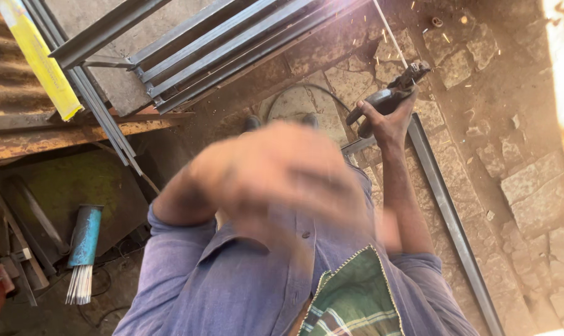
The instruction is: The person measures a metal frame with a tape measure, then uses a welding torch to tack weld metal bars to the frame. They repeatedly measure and weld different sections of the frame, inserting welding rods and adjusting the frame's position on the workbench.
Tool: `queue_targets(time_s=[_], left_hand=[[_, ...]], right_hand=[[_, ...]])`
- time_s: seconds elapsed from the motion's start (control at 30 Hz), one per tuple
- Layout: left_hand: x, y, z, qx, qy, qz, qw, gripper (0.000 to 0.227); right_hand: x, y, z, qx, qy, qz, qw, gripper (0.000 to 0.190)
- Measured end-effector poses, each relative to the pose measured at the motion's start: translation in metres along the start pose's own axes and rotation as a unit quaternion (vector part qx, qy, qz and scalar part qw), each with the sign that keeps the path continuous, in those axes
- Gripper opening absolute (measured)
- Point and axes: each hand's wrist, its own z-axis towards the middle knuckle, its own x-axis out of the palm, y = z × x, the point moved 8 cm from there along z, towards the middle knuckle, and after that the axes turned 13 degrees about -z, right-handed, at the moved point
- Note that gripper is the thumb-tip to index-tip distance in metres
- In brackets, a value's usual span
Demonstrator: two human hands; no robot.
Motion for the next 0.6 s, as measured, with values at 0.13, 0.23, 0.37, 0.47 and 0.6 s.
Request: queue_targets(time_s=[0.13,0.23,0.37,0.47,0.6], left_hand=[[0.013,-0.051,0.032,0.089,0.079,-0.052,0.992,0.031],[0.021,-0.056,0.040,0.112,0.089,-0.054,0.988,0.030],[0.038,-0.051,0.043,0.112,0.121,-0.098,0.981,0.036],[0.045,-0.043,0.045,0.078,0.118,-0.163,0.976,0.049],[0.055,-0.037,0.047,0.053,0.120,-0.215,0.968,0.063]], right_hand=[[0.002,0.001,0.000,-0.005,-0.010,0.000,1.000,0.117],[0.003,0.000,-0.001,-0.006,-0.010,-0.004,1.000,0.119],[0.003,-0.002,0.000,-0.004,-0.009,-0.004,1.000,0.123],[0.005,-0.005,0.001,-0.005,-0.007,-0.014,1.000,0.127],[0.008,-0.012,0.005,-0.003,0.000,-0.022,1.000,0.131]])
